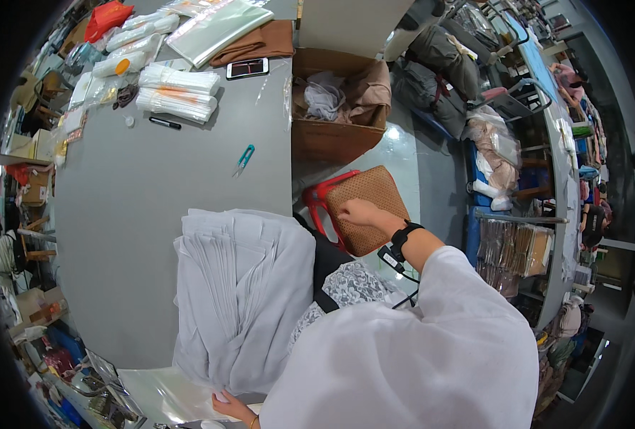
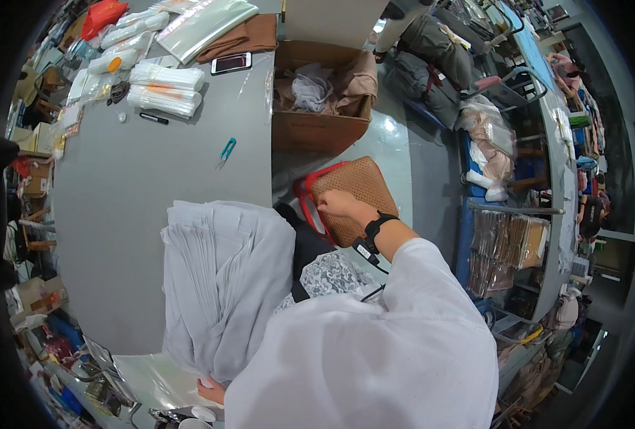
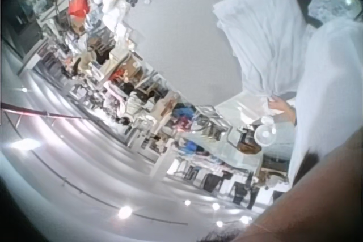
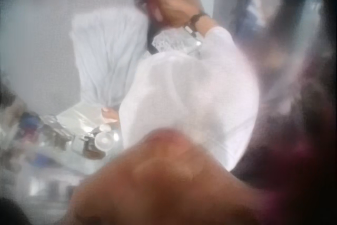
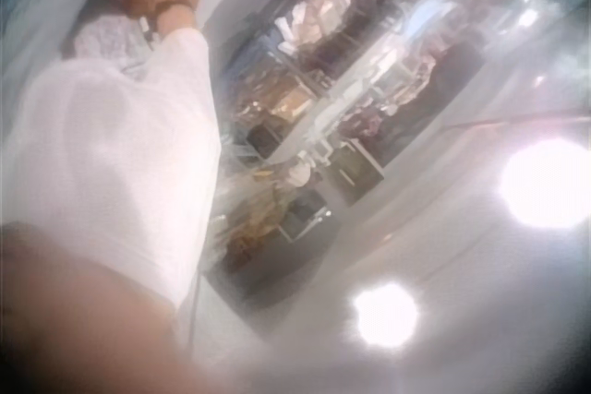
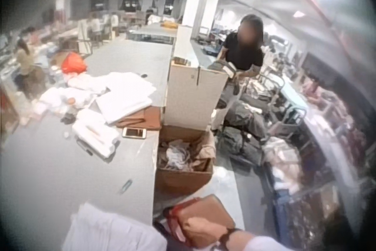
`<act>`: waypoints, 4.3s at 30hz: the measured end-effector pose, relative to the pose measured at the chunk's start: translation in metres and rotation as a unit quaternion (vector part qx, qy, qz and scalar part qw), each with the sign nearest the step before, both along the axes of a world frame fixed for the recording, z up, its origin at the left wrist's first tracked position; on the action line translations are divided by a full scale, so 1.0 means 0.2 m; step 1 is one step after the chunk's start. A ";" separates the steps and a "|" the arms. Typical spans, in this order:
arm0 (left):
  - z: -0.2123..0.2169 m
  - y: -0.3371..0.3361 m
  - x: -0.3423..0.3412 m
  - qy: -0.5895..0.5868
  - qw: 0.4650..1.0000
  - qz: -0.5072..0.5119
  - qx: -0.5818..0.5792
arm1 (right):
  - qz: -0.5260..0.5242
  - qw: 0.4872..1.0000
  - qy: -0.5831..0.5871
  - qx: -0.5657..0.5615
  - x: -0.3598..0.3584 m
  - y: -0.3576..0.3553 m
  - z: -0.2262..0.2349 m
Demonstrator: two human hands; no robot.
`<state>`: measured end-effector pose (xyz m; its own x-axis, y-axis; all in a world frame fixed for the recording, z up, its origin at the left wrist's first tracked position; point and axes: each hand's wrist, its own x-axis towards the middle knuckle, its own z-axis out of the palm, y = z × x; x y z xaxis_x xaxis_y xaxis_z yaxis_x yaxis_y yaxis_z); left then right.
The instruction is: The person places folded garments into clear plastic bags, ties them with green string, and stacks them on a cart. They also fold a large grey cloth on the table and place it on the cart.
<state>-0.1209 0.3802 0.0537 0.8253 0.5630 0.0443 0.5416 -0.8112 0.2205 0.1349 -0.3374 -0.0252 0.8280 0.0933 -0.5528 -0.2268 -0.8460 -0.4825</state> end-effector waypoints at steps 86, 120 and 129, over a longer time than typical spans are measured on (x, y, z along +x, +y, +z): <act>0.43 -1.18 0.21 -0.407 0.720 0.324 -0.460 | 0.425 0.858 0.142 0.252 0.48 2.73 0.87; 0.09 -0.09 2.13 -0.181 0.970 0.054 -0.153 | 0.324 0.872 -0.352 0.102 1.38 3.06 0.57; 0.14 0.00 2.29 -0.155 0.858 0.211 -0.442 | 0.372 0.864 -0.336 0.041 1.39 2.98 0.60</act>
